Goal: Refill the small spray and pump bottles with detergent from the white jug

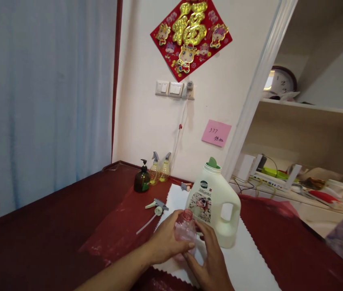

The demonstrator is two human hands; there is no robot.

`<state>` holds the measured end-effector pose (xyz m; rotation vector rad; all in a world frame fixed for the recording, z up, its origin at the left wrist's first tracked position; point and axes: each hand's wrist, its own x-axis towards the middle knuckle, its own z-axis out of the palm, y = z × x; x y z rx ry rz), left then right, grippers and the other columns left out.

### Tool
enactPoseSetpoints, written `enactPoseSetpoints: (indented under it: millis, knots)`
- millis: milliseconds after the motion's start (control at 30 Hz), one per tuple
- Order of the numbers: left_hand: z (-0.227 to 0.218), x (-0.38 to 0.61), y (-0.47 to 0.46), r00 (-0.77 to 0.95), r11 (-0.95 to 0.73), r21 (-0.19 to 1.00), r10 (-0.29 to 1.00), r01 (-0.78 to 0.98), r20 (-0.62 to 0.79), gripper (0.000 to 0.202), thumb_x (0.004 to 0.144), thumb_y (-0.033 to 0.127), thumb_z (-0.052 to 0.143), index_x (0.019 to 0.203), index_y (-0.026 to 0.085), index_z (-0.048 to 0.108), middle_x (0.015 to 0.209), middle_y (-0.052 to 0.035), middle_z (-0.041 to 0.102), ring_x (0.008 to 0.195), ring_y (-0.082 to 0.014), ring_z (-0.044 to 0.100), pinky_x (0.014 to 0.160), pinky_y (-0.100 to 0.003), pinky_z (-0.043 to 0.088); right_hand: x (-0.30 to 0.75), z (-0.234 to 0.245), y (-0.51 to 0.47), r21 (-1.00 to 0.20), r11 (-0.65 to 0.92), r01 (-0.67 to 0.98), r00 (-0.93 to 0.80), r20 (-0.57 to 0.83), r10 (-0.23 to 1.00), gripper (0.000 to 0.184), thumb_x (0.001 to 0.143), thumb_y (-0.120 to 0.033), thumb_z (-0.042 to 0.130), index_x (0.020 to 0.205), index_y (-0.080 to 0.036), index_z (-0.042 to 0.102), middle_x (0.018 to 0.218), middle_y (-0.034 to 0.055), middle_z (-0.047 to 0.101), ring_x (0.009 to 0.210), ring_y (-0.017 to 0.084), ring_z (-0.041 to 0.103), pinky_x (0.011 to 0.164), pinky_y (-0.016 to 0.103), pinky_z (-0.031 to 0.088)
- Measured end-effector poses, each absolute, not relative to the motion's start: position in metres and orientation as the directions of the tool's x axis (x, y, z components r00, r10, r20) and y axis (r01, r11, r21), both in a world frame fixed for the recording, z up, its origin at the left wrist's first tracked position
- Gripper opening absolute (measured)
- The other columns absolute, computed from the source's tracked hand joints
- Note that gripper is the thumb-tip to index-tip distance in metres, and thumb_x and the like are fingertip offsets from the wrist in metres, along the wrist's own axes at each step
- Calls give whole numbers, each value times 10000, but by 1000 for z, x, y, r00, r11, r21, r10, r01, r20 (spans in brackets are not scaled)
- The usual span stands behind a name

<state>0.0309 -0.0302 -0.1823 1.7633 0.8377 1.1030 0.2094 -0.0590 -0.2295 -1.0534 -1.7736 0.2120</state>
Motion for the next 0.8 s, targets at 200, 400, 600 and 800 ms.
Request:
enactPoseSetpoints:
  millis: [200,400,600,800]
  knots:
    - [-179,30,-31,348,-403,896,880,189,322,709,671,323,824,1310,216,535,1276,-82,653,1132,-276,602,995,-399,470,241,-184,-48,-565,608,557,-65,701,711,395,870,-418,676,1232,-271,620,1331,97,594,1264,307,544,1076,493,442]
    - [-183,30,-32,343,-379,891,895,250,284,708,644,267,803,1303,250,546,1235,-52,654,1079,-271,601,934,-386,482,295,-141,-14,-768,340,543,490,619,614,784,726,-666,689,1294,-144,547,1406,205,497,1347,397,417,1139,594,283]
    - [-180,29,-34,354,-401,880,885,254,302,698,632,271,830,1279,248,568,1272,-46,638,1144,-273,578,995,-391,447,307,-142,10,-921,248,300,354,350,867,752,671,-744,683,1121,-143,648,998,122,724,910,316,688,786,435,555]
    - [-176,30,-35,344,-394,866,895,306,286,703,630,299,835,1276,223,567,1266,-80,642,1144,-292,582,989,-419,447,292,-136,10,-928,272,257,413,359,837,671,632,-696,746,1029,-160,670,675,-34,586,614,156,519,569,272,433]
